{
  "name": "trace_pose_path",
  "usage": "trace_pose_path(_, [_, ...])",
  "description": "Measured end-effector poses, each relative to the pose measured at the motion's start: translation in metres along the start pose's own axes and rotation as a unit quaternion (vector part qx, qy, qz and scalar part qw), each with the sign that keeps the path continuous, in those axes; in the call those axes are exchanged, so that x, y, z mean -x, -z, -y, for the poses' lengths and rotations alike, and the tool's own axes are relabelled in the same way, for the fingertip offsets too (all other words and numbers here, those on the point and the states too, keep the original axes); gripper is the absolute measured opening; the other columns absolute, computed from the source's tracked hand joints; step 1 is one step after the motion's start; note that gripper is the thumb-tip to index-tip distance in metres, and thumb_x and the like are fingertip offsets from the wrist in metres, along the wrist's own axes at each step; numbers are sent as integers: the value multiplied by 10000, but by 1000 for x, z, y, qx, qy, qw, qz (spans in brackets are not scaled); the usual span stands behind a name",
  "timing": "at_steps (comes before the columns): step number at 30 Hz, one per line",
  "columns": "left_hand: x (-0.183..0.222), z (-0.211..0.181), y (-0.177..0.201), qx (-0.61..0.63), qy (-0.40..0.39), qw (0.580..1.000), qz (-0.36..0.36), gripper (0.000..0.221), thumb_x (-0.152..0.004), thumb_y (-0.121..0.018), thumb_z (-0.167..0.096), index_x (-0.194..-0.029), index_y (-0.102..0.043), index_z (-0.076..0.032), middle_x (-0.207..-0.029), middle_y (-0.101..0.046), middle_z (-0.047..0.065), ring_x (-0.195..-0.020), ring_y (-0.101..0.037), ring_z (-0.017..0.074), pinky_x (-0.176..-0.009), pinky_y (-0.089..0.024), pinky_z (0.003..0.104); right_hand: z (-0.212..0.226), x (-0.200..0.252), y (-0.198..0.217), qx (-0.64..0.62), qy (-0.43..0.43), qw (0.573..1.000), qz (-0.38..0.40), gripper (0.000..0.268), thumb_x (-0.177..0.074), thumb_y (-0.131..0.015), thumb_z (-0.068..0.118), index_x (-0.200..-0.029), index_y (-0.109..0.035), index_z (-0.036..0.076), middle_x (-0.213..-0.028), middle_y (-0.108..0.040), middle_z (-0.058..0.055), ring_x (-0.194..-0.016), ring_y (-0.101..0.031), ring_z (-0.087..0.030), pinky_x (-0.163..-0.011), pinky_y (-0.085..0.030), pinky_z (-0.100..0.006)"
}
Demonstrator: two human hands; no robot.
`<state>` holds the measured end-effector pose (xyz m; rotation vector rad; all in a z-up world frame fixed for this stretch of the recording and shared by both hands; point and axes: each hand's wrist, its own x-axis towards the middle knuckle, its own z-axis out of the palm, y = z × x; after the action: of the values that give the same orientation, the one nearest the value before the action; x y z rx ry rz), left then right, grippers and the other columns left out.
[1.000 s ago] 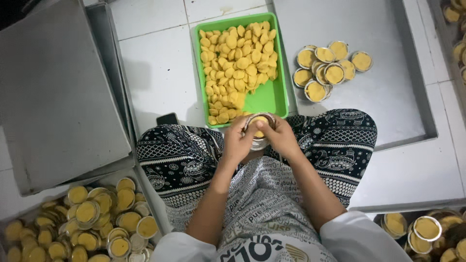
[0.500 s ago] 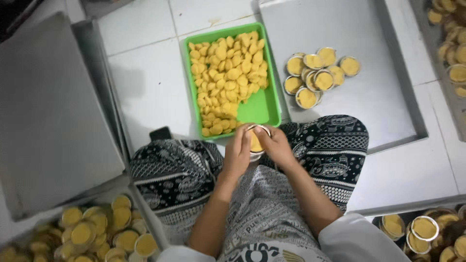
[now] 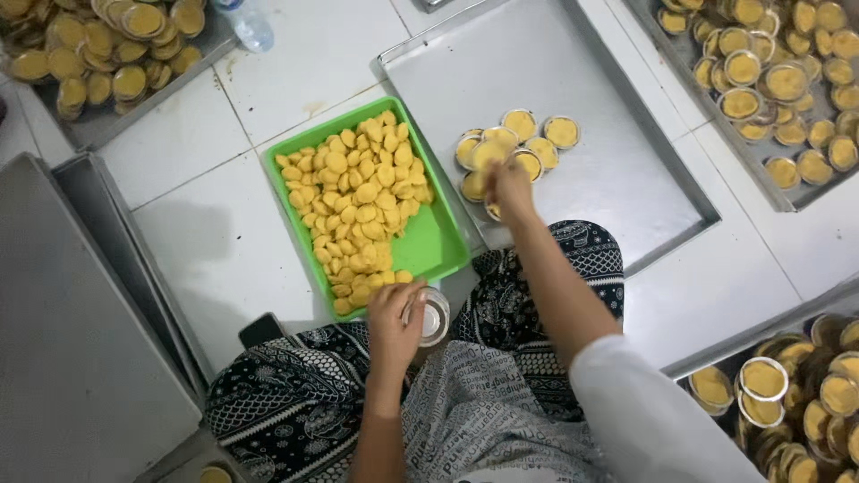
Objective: The person sits on the floor and repeatedly picks yellow snack pieces from a green tray, places them into small round containers, and sets the filled containers onto a nearby metal tray. The process continues with consistent hand movements and placement of filled containers.
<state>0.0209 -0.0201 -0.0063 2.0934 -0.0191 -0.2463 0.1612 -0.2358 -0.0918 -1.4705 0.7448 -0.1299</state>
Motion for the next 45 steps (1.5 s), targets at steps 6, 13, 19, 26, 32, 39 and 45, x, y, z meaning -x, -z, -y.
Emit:
trace_pose_path(6, [1, -2, 7, 6, 79, 997, 21, 142, -830, -552, -47, -928, -655, -51, -892, -514, 110, -811, -545, 289, -697, -463, 322, -83, -96, -3, -308, -194, 931, 5, 255, -864, -449, 93, -1100, -371, 35, -767, -572, -65, -664, -611, -190, -567, -514, -318])
trace_pose_path(13, [-2, 39, -1, -36, 54, 997, 39, 121, -787, -604, -107, -890, -588, -44, -848, -522, 131, -886, -538, 336, -753, -430, 405, -38, -10, -77, 208, 247, 939, 119, 235, -746, -631, 241, -918, -629, 81, -906, -557, -172, -907, -526, -321, -818, -403, -398])
trace_pose_path(19, [2, 20, 13, -20, 116, 993, 2, 159, -780, -629, -175, -848, -575, -41, -914, -504, 154, -953, -508, 357, -791, -420, 423, -25, 13, -111, 441, 251, 837, 207, 588, -826, -549, 333, -1317, -365, 65, -1291, -368, -197, -1186, -400, -373, -979, -364, -440])
trace_pose_path(26, [1, 25, 10, -4, 84, 996, -15, 158, -782, -631, -165, -805, -552, -30, -965, -479, 170, -1020, -476, 380, -844, -395, 434, -54, -13, -118, 517, 335, 763, 195, 453, -711, -611, 447, -1001, -547, 105, -1099, -411, -77, -1057, -435, -331, -812, -461, -439])
trace_pose_path(32, [3, 21, 13, 25, 118, 993, -13, 166, -791, -633, -182, -792, -574, -27, -1025, -489, 165, -1066, -473, 366, -834, -415, 425, -72, 3, -107, 566, 348, 725, 182, 480, -685, -558, 455, -1034, -461, 139, -1042, -468, -68, -921, -547, -297, -715, -472, -446])
trace_pose_path(39, [6, 42, 3, 63, 82, 994, -39, 242, -727, -693, -200, -780, -601, 18, -933, -537, 235, -956, -519, 434, -759, -432, 445, -114, 34, -76, 538, 306, 759, 200, 296, -714, -559, 161, -982, -453, 94, -1050, -401, -115, -985, -472, -334, -751, -476, -406])
trace_pose_path(45, [21, 37, 11, 199, 180, 962, -55, 184, -791, -628, -218, -756, -572, -46, -772, -541, 92, -783, -557, 223, -672, -417, 344, -46, 103, -31, 61, -47, 974, 215, 213, -861, -495, 270, -977, -524, 94, -811, -582, -53, -666, -564, -149, -486, -424, -248])
